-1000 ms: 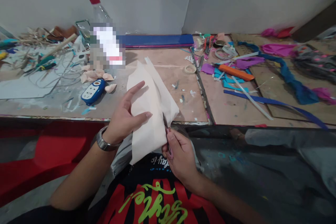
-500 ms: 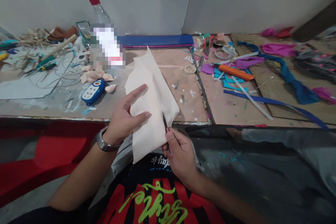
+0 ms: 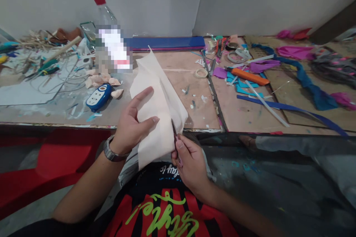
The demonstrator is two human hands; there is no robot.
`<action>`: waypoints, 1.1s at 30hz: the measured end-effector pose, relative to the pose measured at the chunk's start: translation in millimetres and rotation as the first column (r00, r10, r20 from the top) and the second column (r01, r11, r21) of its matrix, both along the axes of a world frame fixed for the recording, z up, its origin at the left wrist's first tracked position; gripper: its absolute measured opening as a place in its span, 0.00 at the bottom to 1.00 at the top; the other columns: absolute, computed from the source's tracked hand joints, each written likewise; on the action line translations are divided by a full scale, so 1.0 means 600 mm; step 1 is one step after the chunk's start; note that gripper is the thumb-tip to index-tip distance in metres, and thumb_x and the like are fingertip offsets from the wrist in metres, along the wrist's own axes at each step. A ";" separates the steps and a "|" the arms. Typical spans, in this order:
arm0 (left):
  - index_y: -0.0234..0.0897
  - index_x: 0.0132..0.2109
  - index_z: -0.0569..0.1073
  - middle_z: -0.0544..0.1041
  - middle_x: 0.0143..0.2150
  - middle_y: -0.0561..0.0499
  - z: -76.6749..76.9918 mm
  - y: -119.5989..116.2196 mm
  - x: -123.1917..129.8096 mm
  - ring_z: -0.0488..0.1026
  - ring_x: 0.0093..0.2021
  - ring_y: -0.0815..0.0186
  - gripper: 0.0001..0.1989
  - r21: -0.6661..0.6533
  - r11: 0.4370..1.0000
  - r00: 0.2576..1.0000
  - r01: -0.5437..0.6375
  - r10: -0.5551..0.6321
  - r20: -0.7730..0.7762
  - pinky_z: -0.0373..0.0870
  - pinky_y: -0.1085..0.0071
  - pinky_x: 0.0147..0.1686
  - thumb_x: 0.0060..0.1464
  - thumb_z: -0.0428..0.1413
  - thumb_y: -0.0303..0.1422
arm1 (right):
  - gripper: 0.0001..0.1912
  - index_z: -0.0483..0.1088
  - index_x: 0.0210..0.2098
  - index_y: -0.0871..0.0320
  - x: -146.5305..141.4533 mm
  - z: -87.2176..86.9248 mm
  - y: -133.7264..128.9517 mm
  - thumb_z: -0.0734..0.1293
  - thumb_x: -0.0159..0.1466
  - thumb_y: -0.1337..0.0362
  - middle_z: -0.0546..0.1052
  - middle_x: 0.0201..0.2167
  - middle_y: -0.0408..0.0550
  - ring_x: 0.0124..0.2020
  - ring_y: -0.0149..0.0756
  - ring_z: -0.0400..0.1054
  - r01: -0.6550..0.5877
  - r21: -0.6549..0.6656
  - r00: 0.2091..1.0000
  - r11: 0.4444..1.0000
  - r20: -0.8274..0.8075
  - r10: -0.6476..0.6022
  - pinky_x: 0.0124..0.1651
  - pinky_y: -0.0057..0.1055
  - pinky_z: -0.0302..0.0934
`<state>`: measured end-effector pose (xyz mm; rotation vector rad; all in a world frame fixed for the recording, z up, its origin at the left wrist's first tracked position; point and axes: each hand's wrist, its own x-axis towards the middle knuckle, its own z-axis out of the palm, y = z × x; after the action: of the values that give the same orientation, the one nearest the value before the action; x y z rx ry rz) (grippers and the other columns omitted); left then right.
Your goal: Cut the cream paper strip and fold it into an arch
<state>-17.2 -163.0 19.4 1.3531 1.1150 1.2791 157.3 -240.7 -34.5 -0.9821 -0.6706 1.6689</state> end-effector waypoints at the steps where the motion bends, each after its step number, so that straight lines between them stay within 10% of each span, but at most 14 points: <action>1: 0.44 0.71 0.65 0.68 0.71 0.43 0.000 -0.001 0.000 0.74 0.63 0.48 0.41 0.000 1.000 1.000 0.024 -0.024 0.000 0.78 0.54 0.58 0.52 0.69 0.36 | 0.21 0.73 0.36 0.59 0.000 0.000 0.000 0.75 0.63 0.46 0.67 0.20 0.37 0.18 0.20 0.51 0.005 -0.011 1.000 1.000 -0.004 -0.005 0.19 0.18 0.46; 11: 0.44 0.71 0.65 0.64 0.74 0.44 0.007 -0.007 -0.004 0.68 0.68 0.46 0.42 0.043 0.990 0.990 0.131 -0.128 -0.053 0.73 0.53 0.64 0.52 0.70 0.38 | 0.22 0.68 0.31 0.58 0.002 0.001 0.001 0.74 0.64 0.46 0.65 0.20 0.36 0.18 0.21 0.50 0.037 0.005 0.999 0.999 0.006 -0.037 0.20 0.21 0.46; 33: 0.40 0.62 0.76 0.75 0.65 0.43 0.009 0.006 -0.001 0.76 0.59 0.52 0.33 0.016 0.998 0.991 -0.066 0.068 -0.119 0.80 0.58 0.54 0.49 0.71 0.40 | 0.21 0.76 0.35 0.59 0.008 0.005 0.007 0.73 0.65 0.45 0.67 0.21 0.39 0.19 0.22 0.50 -0.052 0.072 0.992 0.996 0.120 0.044 0.21 0.22 0.46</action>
<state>-17.8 -159.3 24.6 1.4278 1.2458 1.2680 161.8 -236.7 -31.6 -1.0243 -0.8355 1.6248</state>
